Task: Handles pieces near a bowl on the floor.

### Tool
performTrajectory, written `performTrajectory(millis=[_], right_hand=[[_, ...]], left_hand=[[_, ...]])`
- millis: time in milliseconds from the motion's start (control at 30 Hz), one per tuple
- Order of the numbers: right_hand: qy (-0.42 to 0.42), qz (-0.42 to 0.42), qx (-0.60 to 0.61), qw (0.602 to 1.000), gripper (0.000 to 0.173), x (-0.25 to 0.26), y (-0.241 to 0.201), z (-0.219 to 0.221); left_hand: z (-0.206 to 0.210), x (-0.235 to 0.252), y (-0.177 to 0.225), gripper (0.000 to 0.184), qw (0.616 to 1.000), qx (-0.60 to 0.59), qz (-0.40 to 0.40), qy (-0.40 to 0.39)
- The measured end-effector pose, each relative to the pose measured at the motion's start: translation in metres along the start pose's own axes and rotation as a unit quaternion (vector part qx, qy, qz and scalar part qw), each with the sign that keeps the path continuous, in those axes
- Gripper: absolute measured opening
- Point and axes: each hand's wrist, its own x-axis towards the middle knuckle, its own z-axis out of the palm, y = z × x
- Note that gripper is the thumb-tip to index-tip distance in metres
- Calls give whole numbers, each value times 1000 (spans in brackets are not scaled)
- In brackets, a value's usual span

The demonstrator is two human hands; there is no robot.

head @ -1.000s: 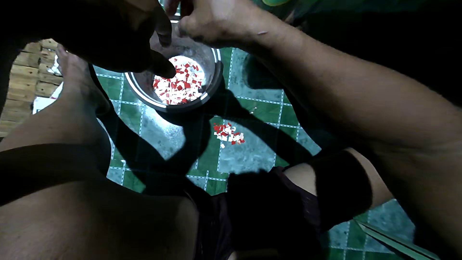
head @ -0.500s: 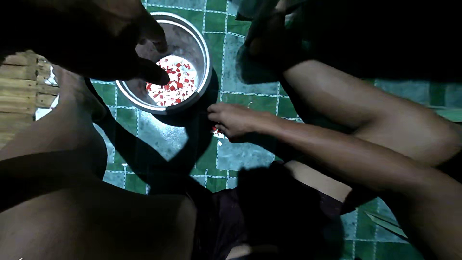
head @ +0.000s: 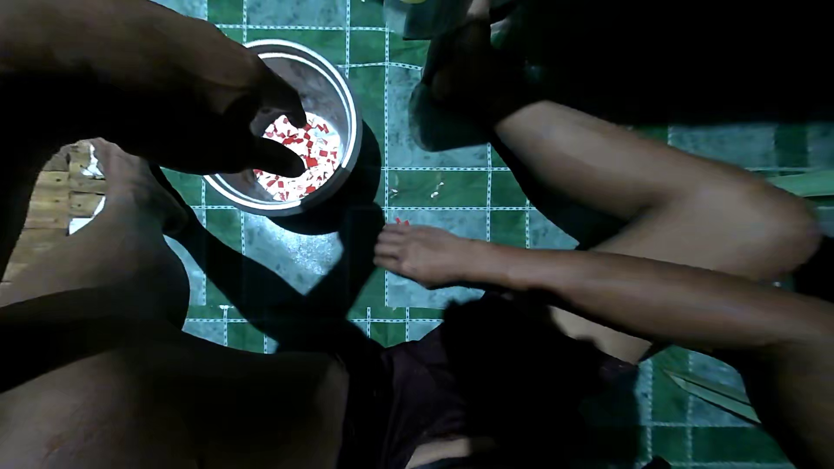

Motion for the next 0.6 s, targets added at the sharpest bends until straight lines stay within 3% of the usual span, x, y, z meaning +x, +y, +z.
performTrajectory(millis=[133, 233, 400, 600], right_hand=[[-41, -70, -9, 997, 30, -10, 0, 26], [-41, -32, -25, 998, 19, -22, 16, 16], [1, 20, -20, 1000, 23, -5, 24, 2], [-23, 90, -25, 995, 21, 22, 20, 24]], left_hand=[[-5, 4, 9, 51, 1000, 18, -9, 1], [0, 2, 11, 50, 1000, 7, -23, -19], [1, -1, 0, 46, 1000, 2, -9, -8], [-10, 6, 19, 49, 999, -6, -28, -17]])
